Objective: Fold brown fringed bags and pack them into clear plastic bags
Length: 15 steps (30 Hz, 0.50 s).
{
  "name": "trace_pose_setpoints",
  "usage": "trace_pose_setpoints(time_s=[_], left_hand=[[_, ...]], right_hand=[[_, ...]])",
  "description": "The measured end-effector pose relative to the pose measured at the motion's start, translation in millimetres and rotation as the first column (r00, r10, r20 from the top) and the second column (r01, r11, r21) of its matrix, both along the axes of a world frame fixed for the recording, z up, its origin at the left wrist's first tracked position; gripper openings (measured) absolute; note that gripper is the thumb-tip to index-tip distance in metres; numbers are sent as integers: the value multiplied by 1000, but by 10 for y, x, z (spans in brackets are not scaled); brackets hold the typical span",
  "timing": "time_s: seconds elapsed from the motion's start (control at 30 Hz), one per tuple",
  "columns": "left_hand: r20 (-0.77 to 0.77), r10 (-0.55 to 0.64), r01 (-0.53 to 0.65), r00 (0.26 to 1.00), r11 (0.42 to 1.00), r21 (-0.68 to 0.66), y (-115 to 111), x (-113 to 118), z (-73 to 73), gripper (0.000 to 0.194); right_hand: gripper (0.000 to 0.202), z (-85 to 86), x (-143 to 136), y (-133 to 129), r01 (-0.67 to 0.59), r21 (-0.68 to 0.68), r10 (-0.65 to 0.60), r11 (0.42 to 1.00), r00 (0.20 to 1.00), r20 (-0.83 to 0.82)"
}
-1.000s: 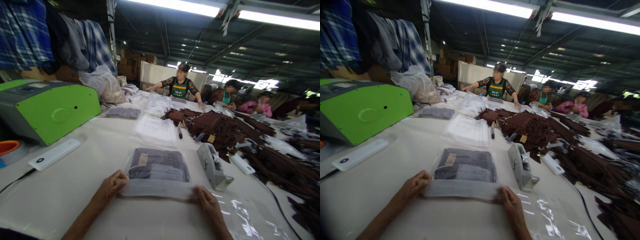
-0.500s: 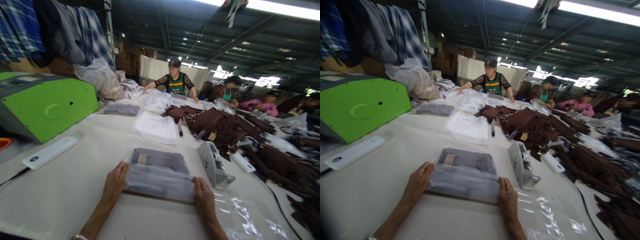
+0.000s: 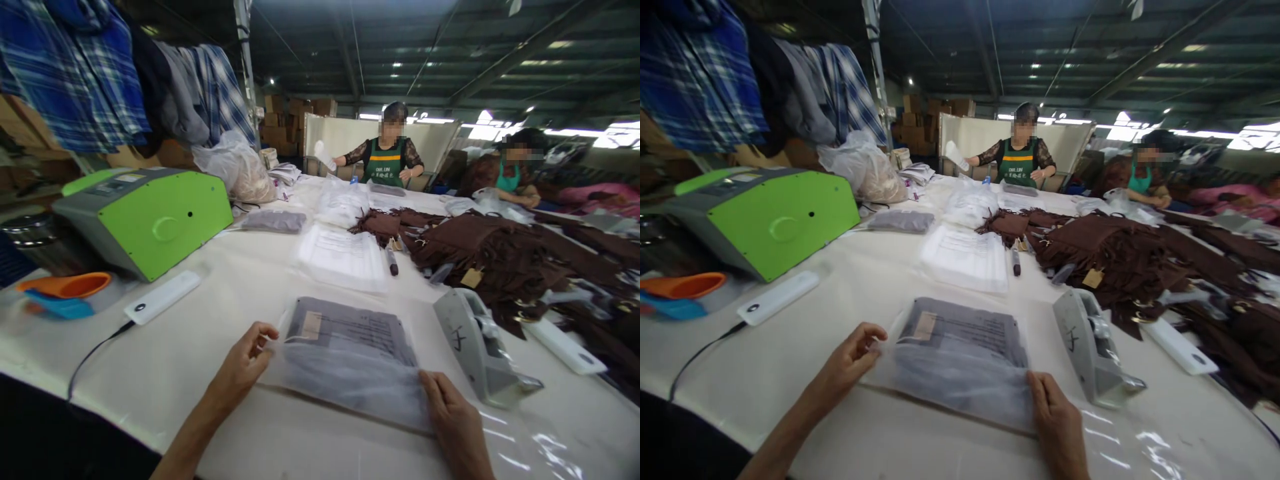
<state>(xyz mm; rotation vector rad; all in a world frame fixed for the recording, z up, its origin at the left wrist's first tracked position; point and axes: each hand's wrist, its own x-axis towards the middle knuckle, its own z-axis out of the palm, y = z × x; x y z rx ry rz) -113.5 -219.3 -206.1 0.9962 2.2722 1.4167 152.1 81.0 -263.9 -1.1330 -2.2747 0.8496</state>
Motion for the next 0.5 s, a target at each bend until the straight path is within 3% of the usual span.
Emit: trace_pose_setpoints(time_s=[0.1,0.2,0.3,0.5], left_hand=[[-298,-83,69,951,996,-55,28,98,145,25],[-439,-183,91,879,971,-223,110,149,219,23],[-487,-175,21,856,952,-305,219,159,222,21],[-456,-149,-44,878,921,-386,349,131,234,16]], right_hand=[[49,-47,23,30,15,-8,-15,1000,1000,5],[48,-57,33,30,25,1,-25,1000,1000,4],[48,-50,33,13,27,6,-27,1000,1000,1],[48,-40,28,-8,35,-4,-35,999,999,-3]])
